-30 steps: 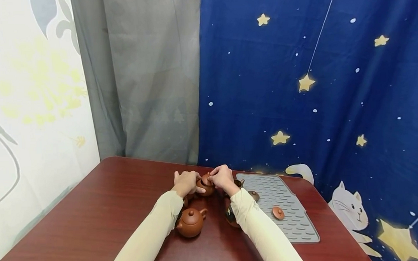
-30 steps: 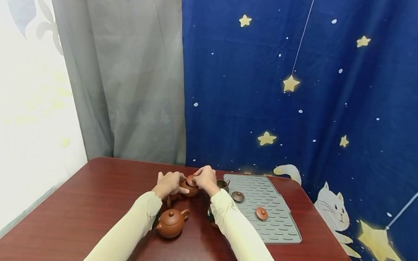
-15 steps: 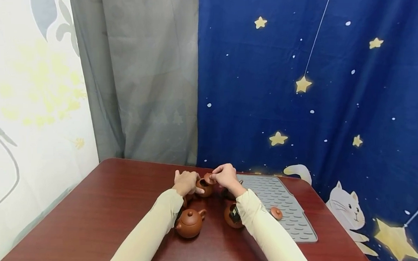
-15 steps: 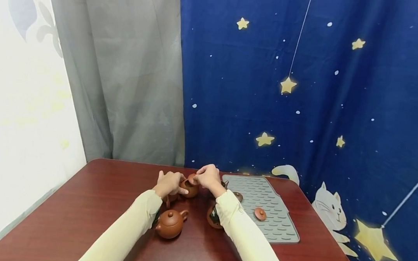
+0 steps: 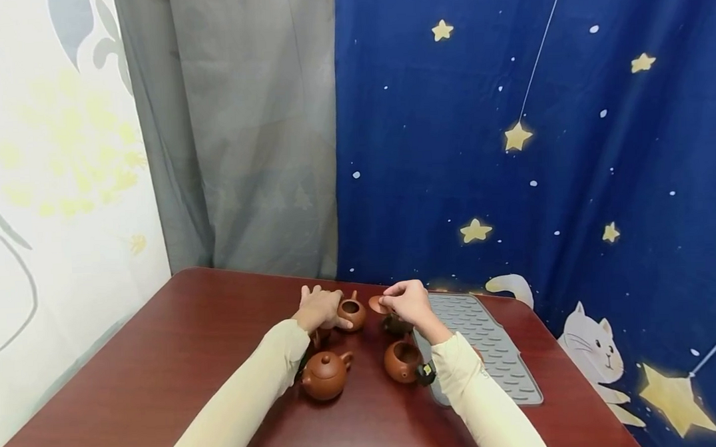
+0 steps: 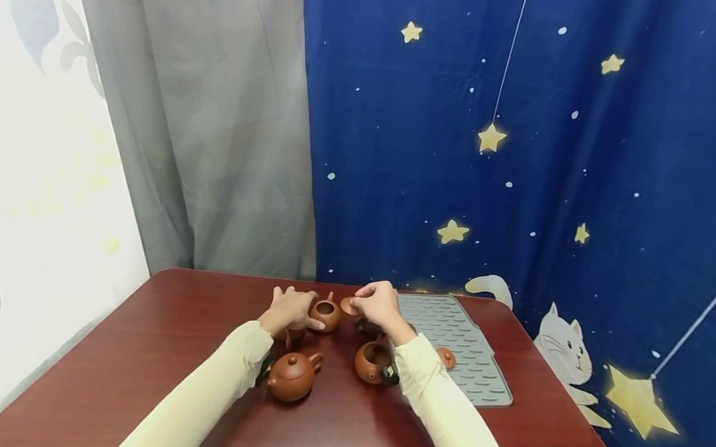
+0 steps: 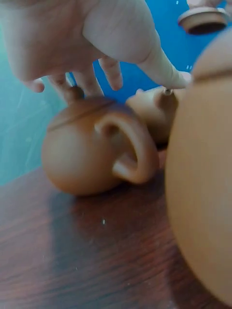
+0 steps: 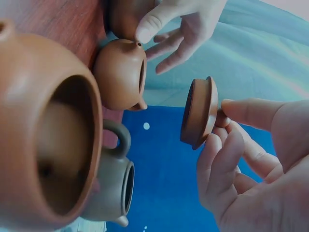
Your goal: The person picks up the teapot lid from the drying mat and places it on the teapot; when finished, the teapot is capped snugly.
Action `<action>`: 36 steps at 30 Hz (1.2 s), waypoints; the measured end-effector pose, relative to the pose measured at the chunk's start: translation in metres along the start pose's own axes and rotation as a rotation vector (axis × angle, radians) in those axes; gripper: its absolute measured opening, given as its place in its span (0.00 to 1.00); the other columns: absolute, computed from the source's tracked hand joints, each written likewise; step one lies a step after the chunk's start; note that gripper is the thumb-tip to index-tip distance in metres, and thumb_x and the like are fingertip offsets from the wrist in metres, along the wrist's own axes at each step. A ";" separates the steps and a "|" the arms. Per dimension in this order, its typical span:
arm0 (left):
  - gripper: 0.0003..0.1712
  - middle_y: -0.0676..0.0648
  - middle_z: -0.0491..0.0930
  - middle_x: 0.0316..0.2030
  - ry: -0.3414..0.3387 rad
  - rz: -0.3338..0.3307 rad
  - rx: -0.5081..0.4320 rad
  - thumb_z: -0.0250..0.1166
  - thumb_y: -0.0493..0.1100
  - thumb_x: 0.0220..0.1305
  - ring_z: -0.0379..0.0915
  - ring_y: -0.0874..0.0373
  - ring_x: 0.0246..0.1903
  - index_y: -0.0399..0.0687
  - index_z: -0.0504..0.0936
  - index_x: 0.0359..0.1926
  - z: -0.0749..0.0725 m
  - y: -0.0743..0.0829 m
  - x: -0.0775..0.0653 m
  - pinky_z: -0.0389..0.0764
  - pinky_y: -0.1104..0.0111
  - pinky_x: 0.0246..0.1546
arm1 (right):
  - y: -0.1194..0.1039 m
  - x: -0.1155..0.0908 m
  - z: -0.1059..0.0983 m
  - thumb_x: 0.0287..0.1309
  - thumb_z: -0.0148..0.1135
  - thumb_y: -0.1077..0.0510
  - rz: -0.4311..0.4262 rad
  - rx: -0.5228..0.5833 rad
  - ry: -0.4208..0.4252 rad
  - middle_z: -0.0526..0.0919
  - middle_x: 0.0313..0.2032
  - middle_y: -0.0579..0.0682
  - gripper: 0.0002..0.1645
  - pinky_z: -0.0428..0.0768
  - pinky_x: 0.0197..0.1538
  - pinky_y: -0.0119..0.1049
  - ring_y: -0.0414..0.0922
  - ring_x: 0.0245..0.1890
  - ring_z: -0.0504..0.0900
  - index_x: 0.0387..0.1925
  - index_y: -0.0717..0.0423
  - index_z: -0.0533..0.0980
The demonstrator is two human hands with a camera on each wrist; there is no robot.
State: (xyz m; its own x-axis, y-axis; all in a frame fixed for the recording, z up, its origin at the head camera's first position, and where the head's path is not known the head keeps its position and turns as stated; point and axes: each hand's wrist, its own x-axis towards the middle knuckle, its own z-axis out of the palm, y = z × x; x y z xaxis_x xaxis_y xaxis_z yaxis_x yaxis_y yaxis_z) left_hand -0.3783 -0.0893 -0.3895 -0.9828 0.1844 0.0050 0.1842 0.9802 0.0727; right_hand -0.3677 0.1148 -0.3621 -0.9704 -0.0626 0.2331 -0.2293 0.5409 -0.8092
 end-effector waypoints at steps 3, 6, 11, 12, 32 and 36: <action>0.45 0.49 0.75 0.52 0.016 0.029 0.000 0.65 0.70 0.45 0.64 0.48 0.43 0.52 0.70 0.60 -0.007 0.003 -0.005 0.56 0.53 0.43 | 0.004 -0.004 -0.008 0.42 0.71 0.59 0.003 0.002 0.009 0.81 0.20 0.46 0.05 0.73 0.15 0.36 0.39 0.15 0.73 0.25 0.55 0.83; 0.45 0.49 0.73 0.54 0.031 0.071 -0.026 0.65 0.69 0.46 0.64 0.48 0.46 0.51 0.70 0.61 -0.013 0.006 -0.013 0.57 0.53 0.44 | 0.009 -0.008 -0.015 0.42 0.71 0.60 -0.016 -0.003 0.013 0.80 0.20 0.47 0.05 0.72 0.17 0.35 0.40 0.16 0.73 0.24 0.57 0.83; 0.42 0.52 0.73 0.55 0.007 0.147 -0.145 0.64 0.69 0.47 0.64 0.48 0.51 0.54 0.71 0.61 -0.015 0.016 -0.026 0.60 0.51 0.48 | 0.016 -0.016 -0.024 0.41 0.72 0.61 -0.060 -0.024 0.023 0.82 0.25 0.47 0.04 0.73 0.26 0.33 0.40 0.25 0.76 0.23 0.56 0.83; 0.42 0.54 0.74 0.55 0.003 0.161 -0.167 0.64 0.69 0.48 0.64 0.49 0.52 0.56 0.71 0.61 -0.015 0.019 -0.028 0.61 0.51 0.48 | 0.017 -0.017 -0.026 0.41 0.72 0.61 -0.064 -0.031 0.024 0.82 0.26 0.47 0.04 0.73 0.26 0.33 0.40 0.25 0.76 0.22 0.55 0.83; 0.38 0.55 0.76 0.52 -0.002 0.333 -0.274 0.64 0.65 0.51 0.71 0.58 0.51 0.55 0.70 0.60 0.001 0.078 -0.067 0.73 0.57 0.44 | 0.033 -0.048 -0.048 0.42 0.72 0.61 -0.061 -0.066 -0.019 0.82 0.23 0.46 0.04 0.72 0.20 0.35 0.41 0.19 0.75 0.23 0.54 0.82; 0.32 0.55 0.78 0.45 0.007 0.348 -0.281 0.64 0.63 0.52 0.73 0.61 0.42 0.55 0.73 0.55 0.008 0.084 -0.069 0.73 0.60 0.38 | 0.036 -0.054 -0.049 0.43 0.72 0.61 -0.051 -0.084 -0.042 0.81 0.22 0.45 0.04 0.72 0.19 0.35 0.41 0.17 0.75 0.23 0.54 0.82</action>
State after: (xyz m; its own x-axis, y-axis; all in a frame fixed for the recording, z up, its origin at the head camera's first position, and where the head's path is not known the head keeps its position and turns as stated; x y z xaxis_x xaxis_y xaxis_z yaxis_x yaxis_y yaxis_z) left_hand -0.2952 -0.0188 -0.3918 -0.8632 0.4979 0.0839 0.4952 0.8022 0.3335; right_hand -0.3200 0.1791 -0.3775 -0.9603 -0.1266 0.2487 -0.2735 0.6046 -0.7481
